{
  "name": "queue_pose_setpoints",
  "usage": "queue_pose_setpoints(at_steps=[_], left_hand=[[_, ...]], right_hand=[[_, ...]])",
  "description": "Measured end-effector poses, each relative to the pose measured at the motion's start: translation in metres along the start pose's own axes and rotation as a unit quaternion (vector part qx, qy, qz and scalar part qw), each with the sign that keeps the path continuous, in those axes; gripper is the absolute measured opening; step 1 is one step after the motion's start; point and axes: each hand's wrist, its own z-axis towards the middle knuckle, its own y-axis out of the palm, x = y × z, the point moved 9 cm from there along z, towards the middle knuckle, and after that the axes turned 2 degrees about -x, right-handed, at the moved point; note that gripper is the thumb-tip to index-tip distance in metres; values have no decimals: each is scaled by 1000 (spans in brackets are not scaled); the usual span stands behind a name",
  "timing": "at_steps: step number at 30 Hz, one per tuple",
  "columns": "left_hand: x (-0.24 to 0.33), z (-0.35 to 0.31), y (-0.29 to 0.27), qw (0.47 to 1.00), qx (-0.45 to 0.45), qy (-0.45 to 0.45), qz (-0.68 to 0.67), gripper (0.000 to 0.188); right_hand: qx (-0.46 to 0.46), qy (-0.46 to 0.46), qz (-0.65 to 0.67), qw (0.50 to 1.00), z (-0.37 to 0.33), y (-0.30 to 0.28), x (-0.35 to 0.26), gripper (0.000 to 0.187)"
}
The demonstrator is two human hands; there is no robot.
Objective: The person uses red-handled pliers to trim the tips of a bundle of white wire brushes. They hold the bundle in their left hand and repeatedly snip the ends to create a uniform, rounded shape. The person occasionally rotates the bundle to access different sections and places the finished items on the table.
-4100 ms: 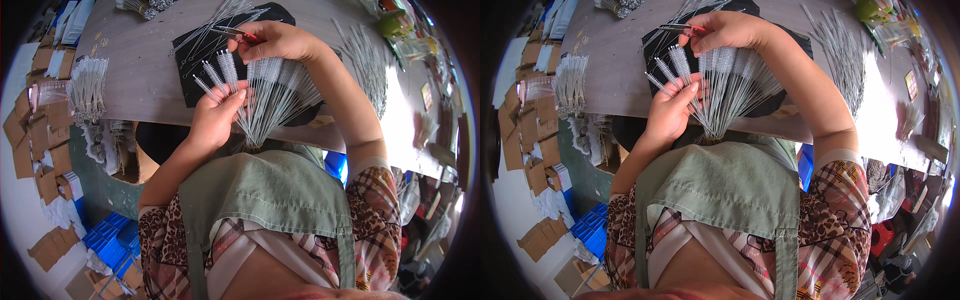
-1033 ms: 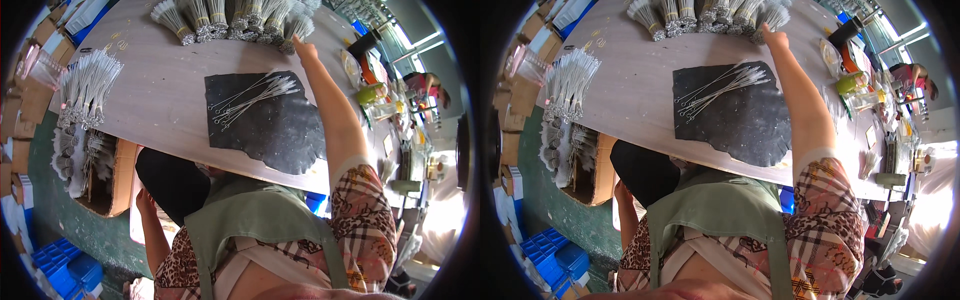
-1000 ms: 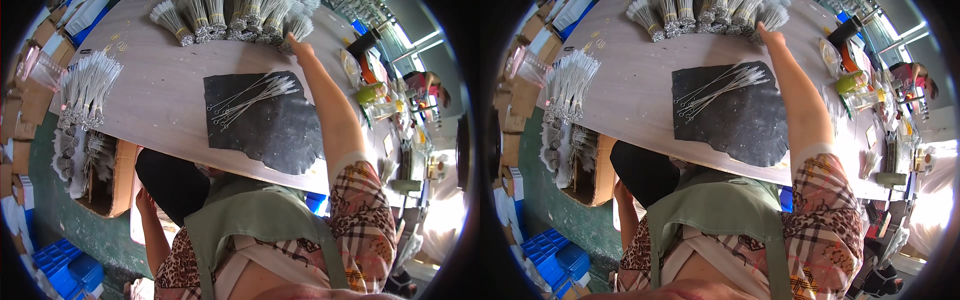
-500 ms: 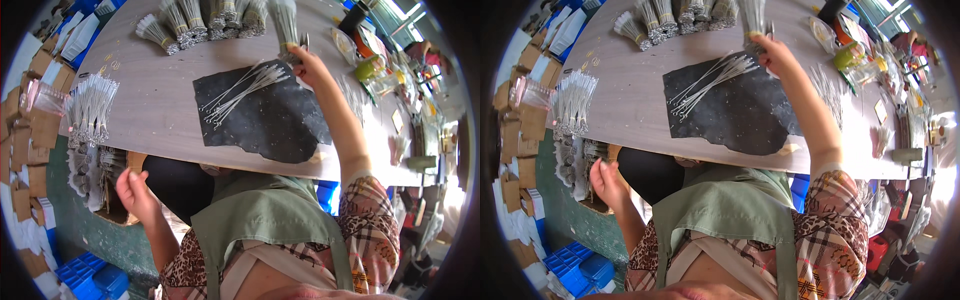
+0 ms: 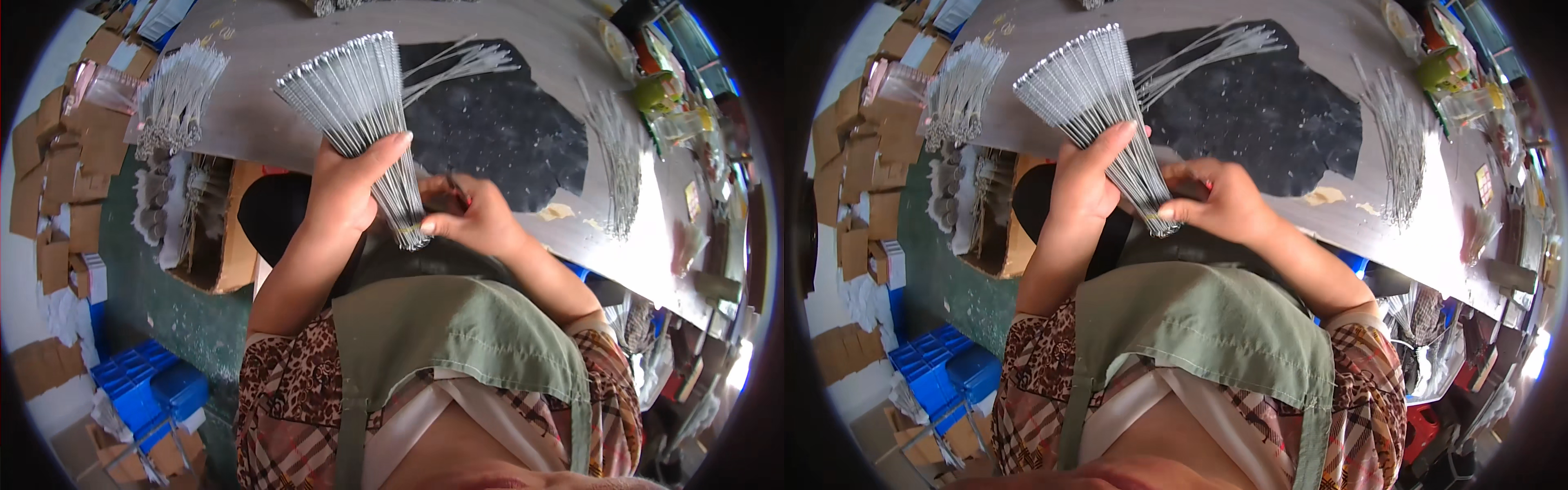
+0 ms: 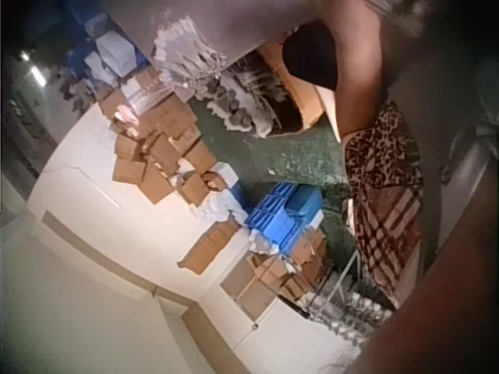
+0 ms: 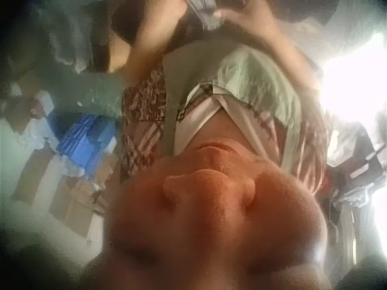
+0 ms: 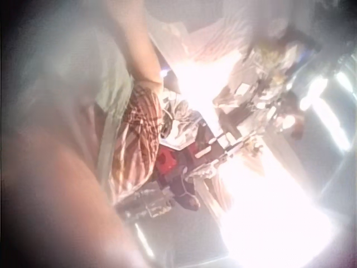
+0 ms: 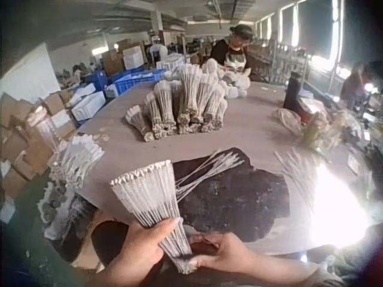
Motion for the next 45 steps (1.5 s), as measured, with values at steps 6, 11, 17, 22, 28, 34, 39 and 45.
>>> queue_pose_setpoints(at_steps=[6, 11, 17, 22, 28, 34, 39, 45], left_hand=[[-25, -34, -21, 972, -81, 75, 208, 45], [-40, -45, -13, 782, -189, 203, 557, 42], [-67, -49, -26, 755, -250, 140, 590, 36], [-101, -33, -67, 863, -225, 34, 450, 32], [-107, -40, -78, 854, -216, 43, 472, 40], [-87, -53, -69, 906, -159, -79, 385, 50], [-64, -54, -41, 844, -213, -94, 484, 57], [-63, -53, -42, 815, -255, -68, 516, 58]], right_hand=[[3, 6, 109, 994, 12, -10, -3, 74], [-16, 9, 103, 994, 4, 1, 15, 73], [-38, 47, 106, 993, -6, 10, 26, 76], [-94, 52, 79, 991, -7, 21, 23, 79], [-103, 61, -1, 993, -14, 14, 17, 66], [-54, 99, -199, 974, -22, -28, -19, 53], [-42, 14, -347, 937, -21, -35, -44, 45], [-107, -2, -257, 960, -22, -37, -32, 40]])
